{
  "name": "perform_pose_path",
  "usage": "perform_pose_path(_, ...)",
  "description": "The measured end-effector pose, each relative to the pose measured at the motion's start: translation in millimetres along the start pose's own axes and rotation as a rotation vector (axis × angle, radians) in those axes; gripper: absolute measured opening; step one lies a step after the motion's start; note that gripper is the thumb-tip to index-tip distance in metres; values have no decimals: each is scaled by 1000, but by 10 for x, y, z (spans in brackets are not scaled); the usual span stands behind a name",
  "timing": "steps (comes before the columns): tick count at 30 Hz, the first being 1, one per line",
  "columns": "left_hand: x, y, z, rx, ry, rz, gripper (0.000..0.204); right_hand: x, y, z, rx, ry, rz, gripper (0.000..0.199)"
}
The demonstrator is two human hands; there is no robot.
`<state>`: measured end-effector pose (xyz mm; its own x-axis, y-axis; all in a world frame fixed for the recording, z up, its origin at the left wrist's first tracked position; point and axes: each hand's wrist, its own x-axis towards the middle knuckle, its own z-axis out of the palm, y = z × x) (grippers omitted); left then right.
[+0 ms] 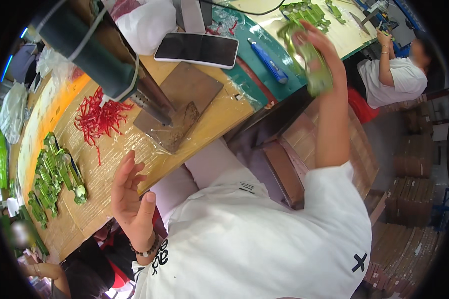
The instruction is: The person assembles green translucent plastic components by hand. They pick up individual parts, align them, and press them together to form a single unit. The person then places the assembled unit on a wooden table next to a pile of red plastic shavings and other finished parts.
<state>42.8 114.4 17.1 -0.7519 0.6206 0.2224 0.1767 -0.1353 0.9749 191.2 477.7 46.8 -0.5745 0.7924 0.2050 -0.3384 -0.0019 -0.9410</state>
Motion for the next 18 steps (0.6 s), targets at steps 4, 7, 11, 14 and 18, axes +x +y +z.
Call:
perform_pose_path(4,69,-37,7,10,16,8,52,1026,235,-616,-264,-28,63,51)
perform_pose_path(7,47,-53,-51,55,41,27,51,1148,487,-498,-433,-145,73,42)
perform_pose_path(11,7,-27,-114,65,112,-10,46,1263,343,-407,-831,-329,56,37)
perform_pose_path(14,26,-29,-190,155,171,39,43,1397,365,-610,-1210,-351,-275,28)
perform_pose_path(18,307,-4,-625,876,397,281,36,1412,431,-1142,-1654,-72,-632,27)
